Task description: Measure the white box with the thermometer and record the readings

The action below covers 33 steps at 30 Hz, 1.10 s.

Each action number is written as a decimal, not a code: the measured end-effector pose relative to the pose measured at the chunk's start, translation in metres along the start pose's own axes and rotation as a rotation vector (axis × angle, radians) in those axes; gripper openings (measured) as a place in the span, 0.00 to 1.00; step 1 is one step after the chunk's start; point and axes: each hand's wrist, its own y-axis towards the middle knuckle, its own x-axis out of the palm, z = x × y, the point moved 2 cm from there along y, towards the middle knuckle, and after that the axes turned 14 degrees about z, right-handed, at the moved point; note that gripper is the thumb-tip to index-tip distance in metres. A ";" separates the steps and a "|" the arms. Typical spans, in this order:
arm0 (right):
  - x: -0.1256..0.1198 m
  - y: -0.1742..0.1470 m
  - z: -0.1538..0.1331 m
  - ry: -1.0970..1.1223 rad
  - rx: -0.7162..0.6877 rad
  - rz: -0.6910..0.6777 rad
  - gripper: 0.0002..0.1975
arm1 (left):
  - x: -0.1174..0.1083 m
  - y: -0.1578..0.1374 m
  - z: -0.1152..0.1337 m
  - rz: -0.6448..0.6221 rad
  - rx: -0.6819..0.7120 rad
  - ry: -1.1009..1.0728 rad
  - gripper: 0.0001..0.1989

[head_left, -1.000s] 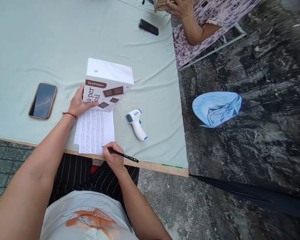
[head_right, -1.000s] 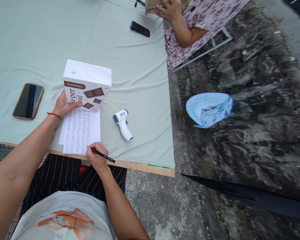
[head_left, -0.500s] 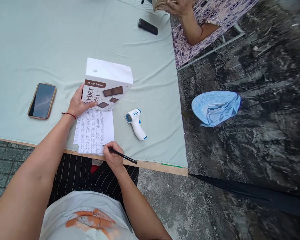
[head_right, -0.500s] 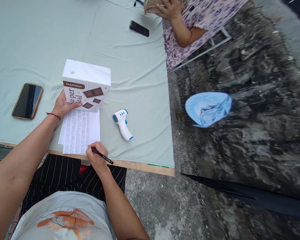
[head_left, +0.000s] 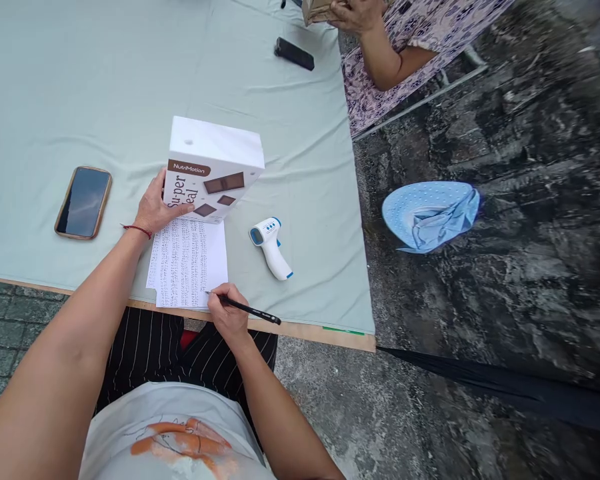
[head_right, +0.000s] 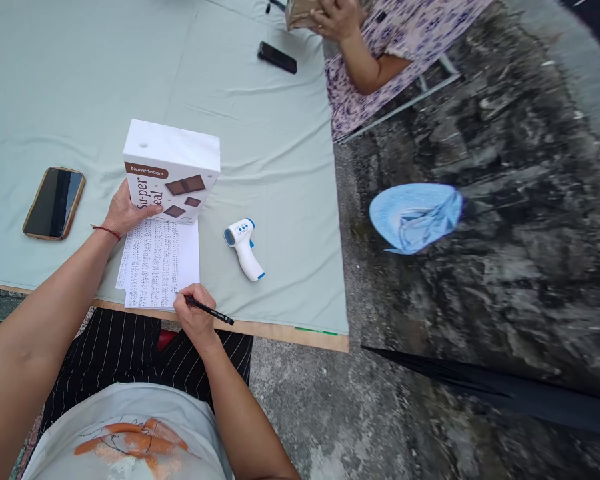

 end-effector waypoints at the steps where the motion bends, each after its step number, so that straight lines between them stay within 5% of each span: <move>1: 0.000 0.000 0.000 0.004 0.006 0.014 0.05 | 0.000 0.000 0.000 -0.001 0.000 0.001 0.43; 16: 0.001 -0.002 -0.001 -0.034 -0.079 0.022 0.07 | 0.001 0.000 -0.001 -0.002 -0.017 0.012 0.43; 22: -0.006 -0.005 -0.001 -0.022 -0.028 0.160 0.05 | -0.001 0.001 0.005 -0.012 -0.033 -0.008 0.39; 33: 0.020 0.044 0.017 -0.381 -0.133 0.082 0.18 | -0.005 0.001 0.005 0.051 -0.097 -0.060 0.35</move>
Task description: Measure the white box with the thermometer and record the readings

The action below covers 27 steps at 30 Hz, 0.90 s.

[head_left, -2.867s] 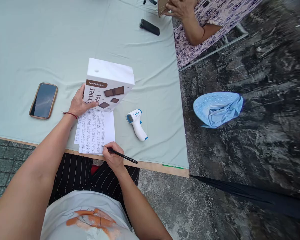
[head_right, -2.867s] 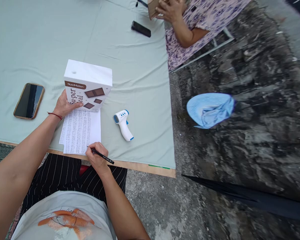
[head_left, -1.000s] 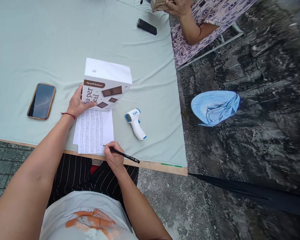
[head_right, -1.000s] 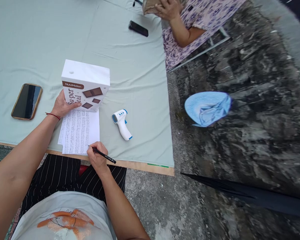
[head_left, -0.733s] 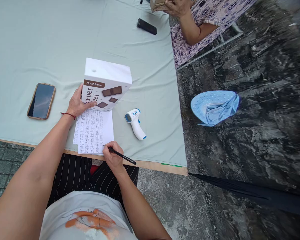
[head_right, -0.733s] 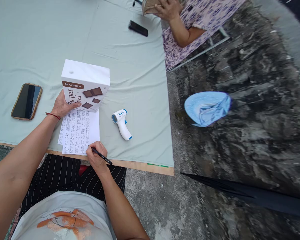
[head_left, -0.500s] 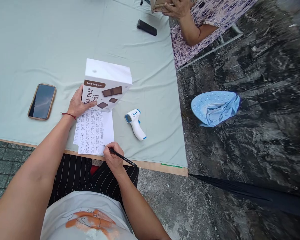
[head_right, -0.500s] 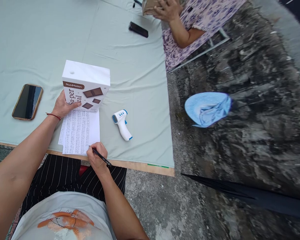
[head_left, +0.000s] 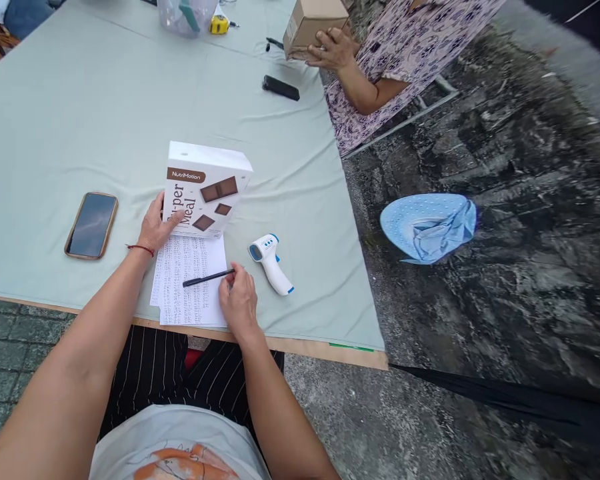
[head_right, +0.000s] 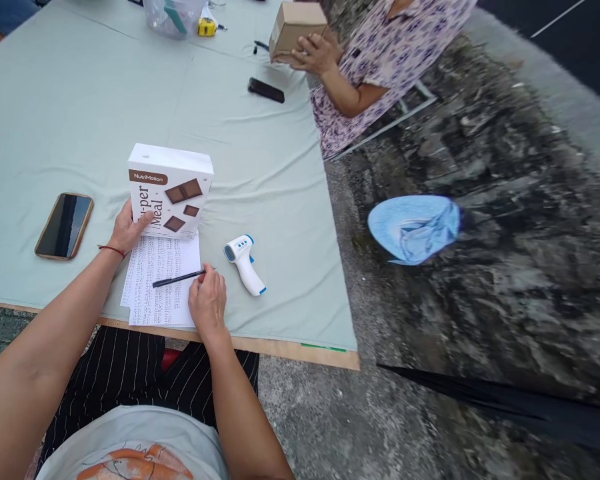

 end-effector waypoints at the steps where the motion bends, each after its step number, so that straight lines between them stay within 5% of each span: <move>1: 0.003 0.002 -0.002 -0.020 -0.010 -0.025 0.19 | -0.001 0.000 0.001 0.005 -0.005 0.006 0.35; 4: 0.002 0.011 -0.002 -0.045 -0.039 -0.046 0.20 | -0.002 -0.001 0.005 0.013 -0.015 0.021 0.35; 9: -0.020 0.039 0.041 -0.234 0.066 0.179 0.25 | -0.003 -0.002 0.009 0.004 -0.011 0.066 0.36; 15: -0.032 0.061 0.087 -0.249 0.309 0.017 0.25 | -0.001 -0.003 0.010 -0.002 0.008 0.095 0.37; 23: -0.005 0.051 0.001 0.603 0.585 0.090 0.19 | -0.002 -0.004 0.010 -0.013 0.010 0.124 0.37; 27: 0.014 0.062 -0.041 0.767 0.580 0.048 0.17 | -0.002 -0.003 0.009 -0.005 -0.006 0.141 0.38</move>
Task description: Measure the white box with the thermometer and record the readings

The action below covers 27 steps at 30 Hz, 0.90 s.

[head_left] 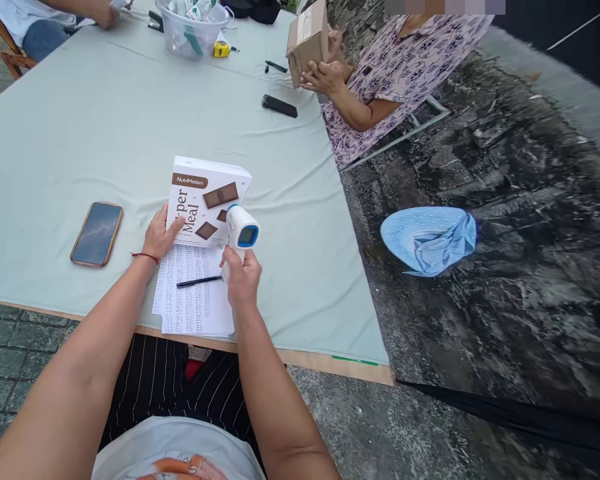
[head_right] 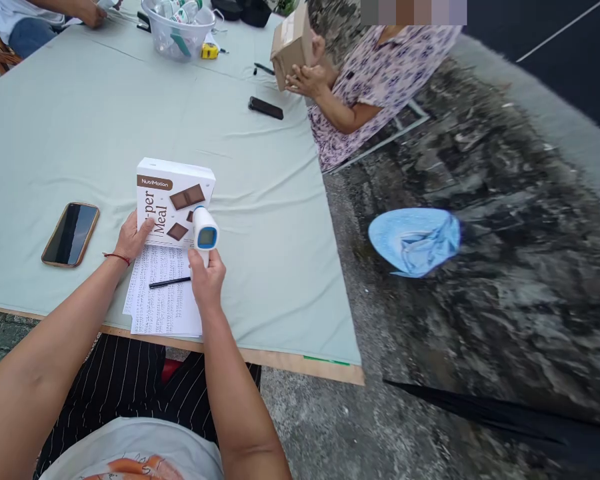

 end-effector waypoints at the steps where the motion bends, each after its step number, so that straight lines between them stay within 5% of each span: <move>1: 0.007 0.000 -0.002 0.005 -0.001 -0.010 0.17 | 0.000 0.000 0.000 0.001 0.001 0.002 0.38; 27: 0.033 0.017 -0.005 -0.023 -0.164 -0.085 0.20 | 0.001 0.001 0.000 0.005 0.005 0.006 0.34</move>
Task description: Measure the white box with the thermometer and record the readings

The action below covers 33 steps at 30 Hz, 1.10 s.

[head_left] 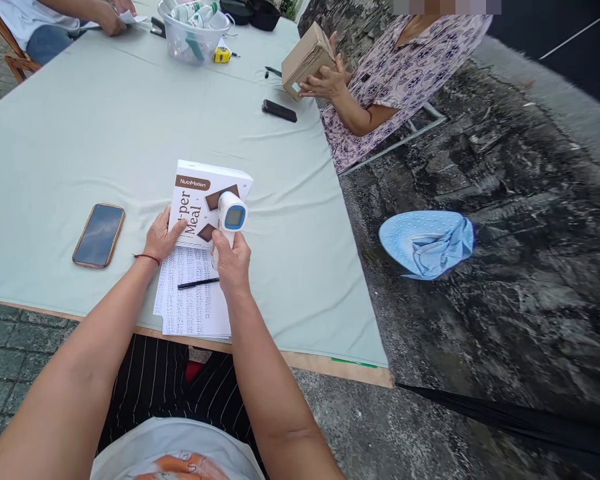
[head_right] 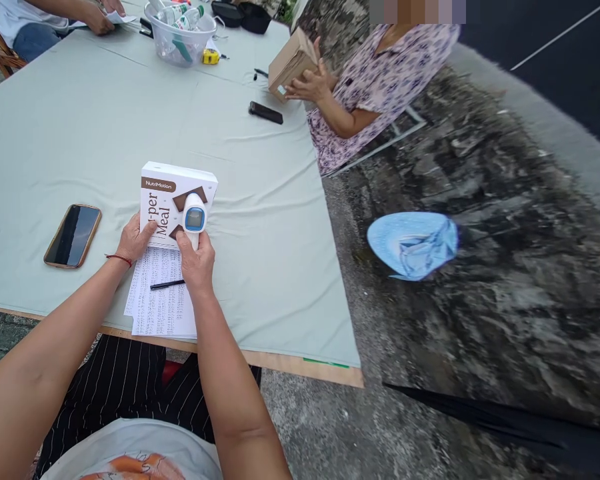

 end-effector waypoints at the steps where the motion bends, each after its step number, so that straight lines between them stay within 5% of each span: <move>1: 0.000 0.000 0.000 -0.003 -0.003 0.000 0.20 | 0.000 0.000 0.000 -0.002 0.003 -0.004 0.34; 17: -0.009 -0.012 -0.022 0.006 0.046 -0.045 0.18 | -0.001 0.000 0.001 -0.009 -0.002 -0.028 0.35; 26: -0.065 -0.044 -0.055 0.092 0.213 0.034 0.17 | -0.003 0.001 0.003 -0.011 -0.012 -0.040 0.37; 33: -0.117 -0.053 -0.045 0.046 0.188 0.163 0.15 | -0.004 0.003 -0.002 0.010 -0.003 -0.031 0.36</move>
